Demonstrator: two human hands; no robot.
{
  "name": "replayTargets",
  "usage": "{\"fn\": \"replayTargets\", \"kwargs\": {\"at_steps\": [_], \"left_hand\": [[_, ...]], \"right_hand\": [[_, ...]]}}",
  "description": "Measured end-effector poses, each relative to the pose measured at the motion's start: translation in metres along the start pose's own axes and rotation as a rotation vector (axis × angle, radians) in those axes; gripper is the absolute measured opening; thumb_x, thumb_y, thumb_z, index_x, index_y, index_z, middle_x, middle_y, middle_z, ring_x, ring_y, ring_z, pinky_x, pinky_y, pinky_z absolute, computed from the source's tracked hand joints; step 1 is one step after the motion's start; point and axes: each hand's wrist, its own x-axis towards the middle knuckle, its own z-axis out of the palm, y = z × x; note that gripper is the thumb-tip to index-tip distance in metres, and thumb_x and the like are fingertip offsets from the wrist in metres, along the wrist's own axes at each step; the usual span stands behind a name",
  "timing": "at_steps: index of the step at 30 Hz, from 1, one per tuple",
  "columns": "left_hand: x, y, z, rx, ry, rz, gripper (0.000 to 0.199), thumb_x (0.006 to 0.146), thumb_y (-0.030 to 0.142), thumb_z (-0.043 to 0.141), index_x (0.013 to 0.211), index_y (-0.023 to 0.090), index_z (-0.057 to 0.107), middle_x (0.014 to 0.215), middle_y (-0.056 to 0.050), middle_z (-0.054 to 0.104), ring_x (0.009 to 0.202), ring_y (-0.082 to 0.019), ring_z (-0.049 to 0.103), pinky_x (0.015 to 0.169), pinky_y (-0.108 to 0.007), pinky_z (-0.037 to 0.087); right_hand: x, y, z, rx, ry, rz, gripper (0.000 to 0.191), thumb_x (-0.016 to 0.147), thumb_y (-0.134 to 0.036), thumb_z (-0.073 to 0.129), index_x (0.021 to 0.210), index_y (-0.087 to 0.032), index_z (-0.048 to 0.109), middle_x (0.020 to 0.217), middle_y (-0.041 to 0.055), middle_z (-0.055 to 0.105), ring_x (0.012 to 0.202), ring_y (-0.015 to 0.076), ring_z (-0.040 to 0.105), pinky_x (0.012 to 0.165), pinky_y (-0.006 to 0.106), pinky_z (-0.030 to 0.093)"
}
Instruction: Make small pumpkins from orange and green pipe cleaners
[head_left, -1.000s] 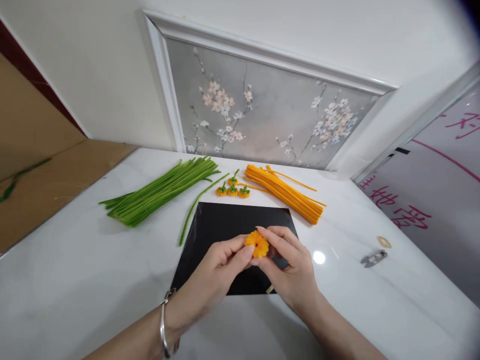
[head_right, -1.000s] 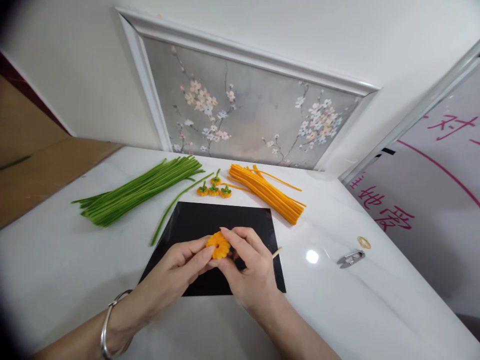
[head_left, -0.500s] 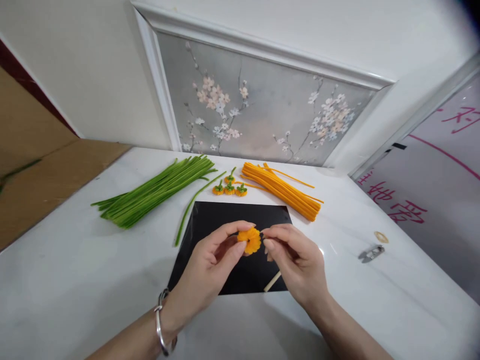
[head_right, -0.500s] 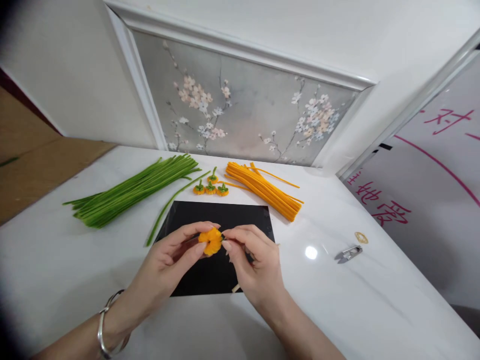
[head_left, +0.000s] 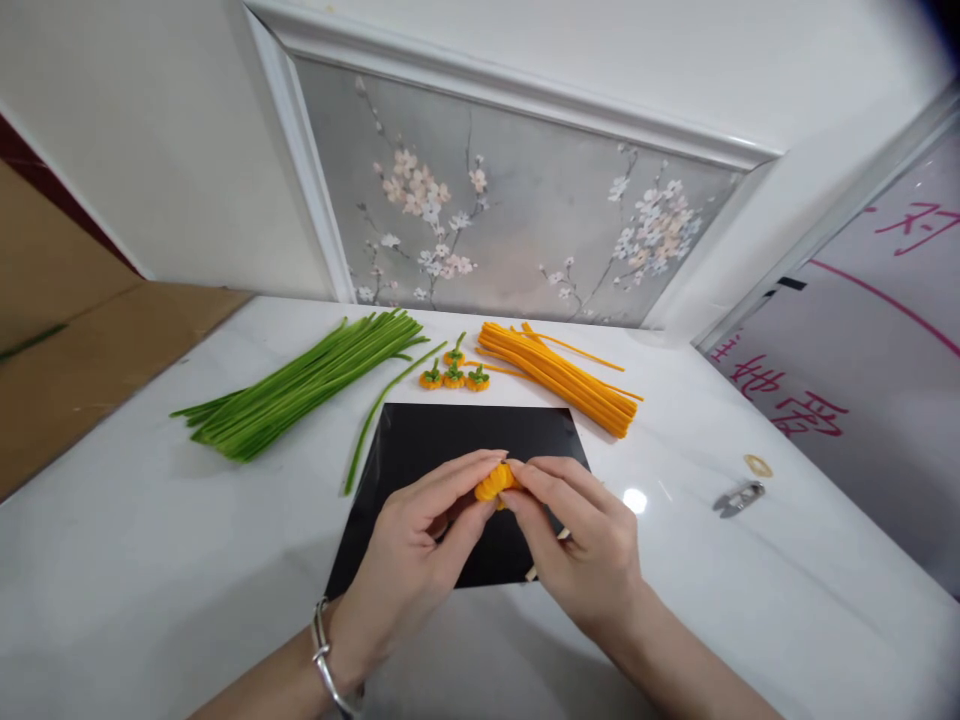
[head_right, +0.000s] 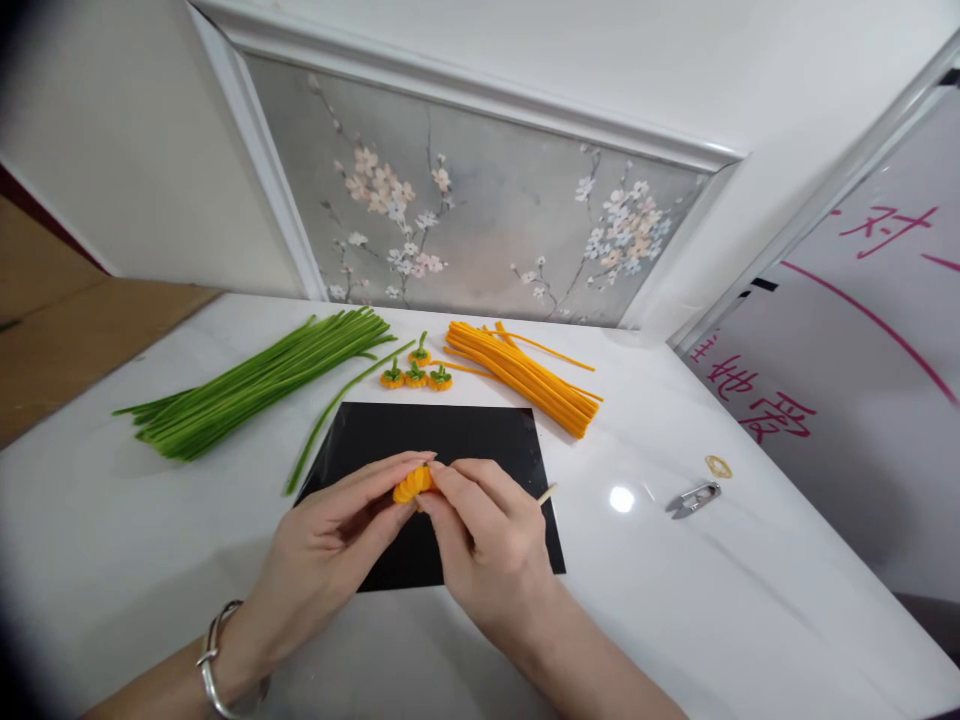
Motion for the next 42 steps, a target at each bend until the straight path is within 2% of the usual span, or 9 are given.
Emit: {"fn": "replayTargets", "kwargs": {"at_steps": [5,12,19,22,28,31,35,39,42], "left_hand": [[0.0,0.002,0.0,-0.003,-0.011,-0.069,0.031,0.086,0.017,0.06,0.113,0.028,0.07,0.119,-0.001,0.069,0.108,-0.018,0.066,0.093,-0.028,0.056],[0.003,0.001,-0.001,-0.075,-0.041,-0.147,0.028,0.087,0.021,0.06,0.112,0.027,0.07,0.119,-0.002,0.069,0.111,-0.02,0.063,0.096,-0.031,0.054],[0.009,-0.011,-0.004,-0.293,-0.14,-0.296,0.028,0.091,0.029,0.056,0.117,0.026,0.067,0.129,-0.005,0.061,0.119,-0.022,0.056,0.104,-0.036,0.045],[0.009,-0.011,-0.004,-0.273,-0.164,-0.291,0.031,0.093,0.029,0.052,0.121,0.027,0.065,0.132,-0.005,0.056,0.121,-0.022,0.053,0.104,-0.036,0.044],[0.01,-0.005,-0.004,-0.154,-0.243,-0.227,0.034,0.094,0.027,0.048,0.125,0.029,0.062,0.129,-0.004,0.058,0.12,-0.021,0.053,0.102,-0.034,0.045],[0.01,-0.006,-0.003,-0.166,-0.224,-0.222,0.033,0.094,0.026,0.048,0.123,0.028,0.063,0.129,-0.004,0.058,0.121,-0.021,0.053,0.105,-0.035,0.043],[0.009,-0.008,0.001,-0.279,-0.188,-0.263,0.034,0.091,0.025,0.053,0.124,0.025,0.059,0.128,-0.005,0.058,0.111,-0.02,0.06,0.096,-0.033,0.051],[0.007,-0.008,0.005,-0.368,-0.171,-0.246,0.035,0.083,0.017,0.063,0.117,0.024,0.057,0.113,-0.004,0.061,0.093,-0.016,0.066,0.085,-0.029,0.057],[0.006,-0.006,0.007,-0.298,-0.114,-0.189,0.028,0.083,0.014,0.062,0.109,0.023,0.061,0.11,-0.004,0.059,0.095,-0.016,0.064,0.085,-0.027,0.057]], "right_hand": [[0.001,-0.004,-0.001,0.083,-0.046,0.187,0.015,0.087,-0.014,0.057,0.094,-0.021,0.07,0.091,0.0062,0.066,0.075,0.0153,0.065,0.068,0.029,0.06],[0.002,-0.001,-0.004,0.214,-0.114,0.302,0.014,0.086,-0.016,0.059,0.092,-0.02,0.071,0.089,0.0053,0.065,0.072,0.0137,0.062,0.062,0.026,0.057],[0.002,0.006,-0.004,0.564,-0.164,0.591,0.021,0.082,-0.028,0.066,0.102,-0.02,0.066,0.092,0.0042,0.06,0.077,0.0151,0.062,0.057,0.025,0.061],[0.0,0.006,0.0,0.582,-0.185,0.644,0.025,0.082,-0.032,0.065,0.103,-0.019,0.064,0.088,0.0035,0.061,0.075,0.0148,0.063,0.058,0.026,0.062],[0.003,0.004,0.002,0.52,-0.195,0.708,0.021,0.082,-0.037,0.066,0.088,-0.017,0.066,0.075,0.0016,0.065,0.061,0.0124,0.063,0.058,0.026,0.06],[0.008,0.007,0.0,0.604,-0.214,0.821,0.026,0.079,-0.041,0.069,0.083,-0.016,0.066,0.072,0.0016,0.067,0.058,0.012,0.063,0.058,0.026,0.06],[0.011,0.013,0.001,0.755,-0.182,0.956,0.03,0.074,-0.043,0.074,0.079,-0.014,0.066,0.066,0.0016,0.067,0.056,0.011,0.062,0.055,0.024,0.057],[0.01,0.014,0.001,0.812,-0.133,0.971,0.031,0.071,-0.042,0.077,0.077,-0.014,0.066,0.065,0.0004,0.066,0.054,0.0089,0.06,0.053,0.021,0.055],[0.01,0.01,0.002,0.788,-0.138,0.964,0.032,0.071,-0.043,0.077,0.076,-0.014,0.065,0.063,-0.0004,0.065,0.052,0.0085,0.058,0.053,0.021,0.054]]}}
